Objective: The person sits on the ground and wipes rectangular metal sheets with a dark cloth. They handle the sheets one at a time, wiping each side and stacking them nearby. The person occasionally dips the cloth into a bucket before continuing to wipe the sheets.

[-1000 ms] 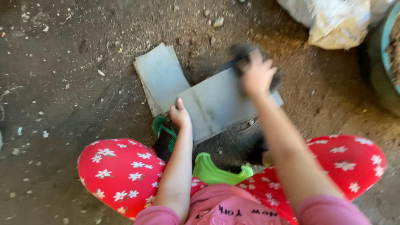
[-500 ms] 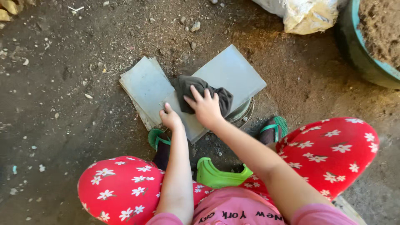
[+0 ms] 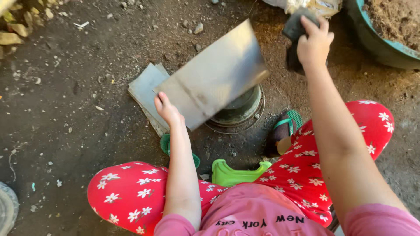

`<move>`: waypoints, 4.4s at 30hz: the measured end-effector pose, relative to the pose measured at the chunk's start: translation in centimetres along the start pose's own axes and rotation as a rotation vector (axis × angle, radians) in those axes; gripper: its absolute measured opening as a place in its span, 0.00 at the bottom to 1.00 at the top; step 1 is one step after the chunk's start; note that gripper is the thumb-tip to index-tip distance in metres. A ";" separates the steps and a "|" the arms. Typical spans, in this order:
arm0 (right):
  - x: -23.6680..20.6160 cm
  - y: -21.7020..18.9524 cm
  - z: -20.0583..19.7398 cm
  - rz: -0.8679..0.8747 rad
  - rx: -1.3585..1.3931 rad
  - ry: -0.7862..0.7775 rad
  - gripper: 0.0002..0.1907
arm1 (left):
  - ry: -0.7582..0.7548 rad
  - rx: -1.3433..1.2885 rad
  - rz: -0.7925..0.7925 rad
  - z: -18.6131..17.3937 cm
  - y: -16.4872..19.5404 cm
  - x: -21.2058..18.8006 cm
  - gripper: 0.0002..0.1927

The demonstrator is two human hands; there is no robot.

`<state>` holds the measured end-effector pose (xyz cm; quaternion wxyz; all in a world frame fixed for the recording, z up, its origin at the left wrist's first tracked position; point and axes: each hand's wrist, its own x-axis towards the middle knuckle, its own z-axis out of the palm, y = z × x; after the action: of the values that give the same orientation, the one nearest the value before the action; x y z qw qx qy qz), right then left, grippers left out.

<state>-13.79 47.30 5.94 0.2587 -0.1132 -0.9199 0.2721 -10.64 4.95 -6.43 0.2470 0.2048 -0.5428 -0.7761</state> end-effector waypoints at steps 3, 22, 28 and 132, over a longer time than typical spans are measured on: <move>1.6 -6.3 -2.9 -0.397 0.095 0.164 0.29 | -0.108 0.227 0.257 0.9 2.0 0.0 0.11; 3.2 1.2 -1.1 0.084 0.156 -0.158 0.28 | -0.308 0.151 0.329 -3.4 5.6 -2.4 0.04; -1.9 2.3 1.5 1.043 1.372 -0.623 0.15 | -0.633 0.454 0.071 -7.0 5.3 -4.1 0.14; -15.1 -19.2 9.1 -0.511 -0.040 -0.548 0.29 | -0.067 0.109 -0.324 -4.4 -5.3 -6.3 0.28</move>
<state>-7.24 22.14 3.90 0.0601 0.1922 -0.9587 0.2008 -3.91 7.02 -12.54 0.0892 0.2766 -0.5518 -0.7817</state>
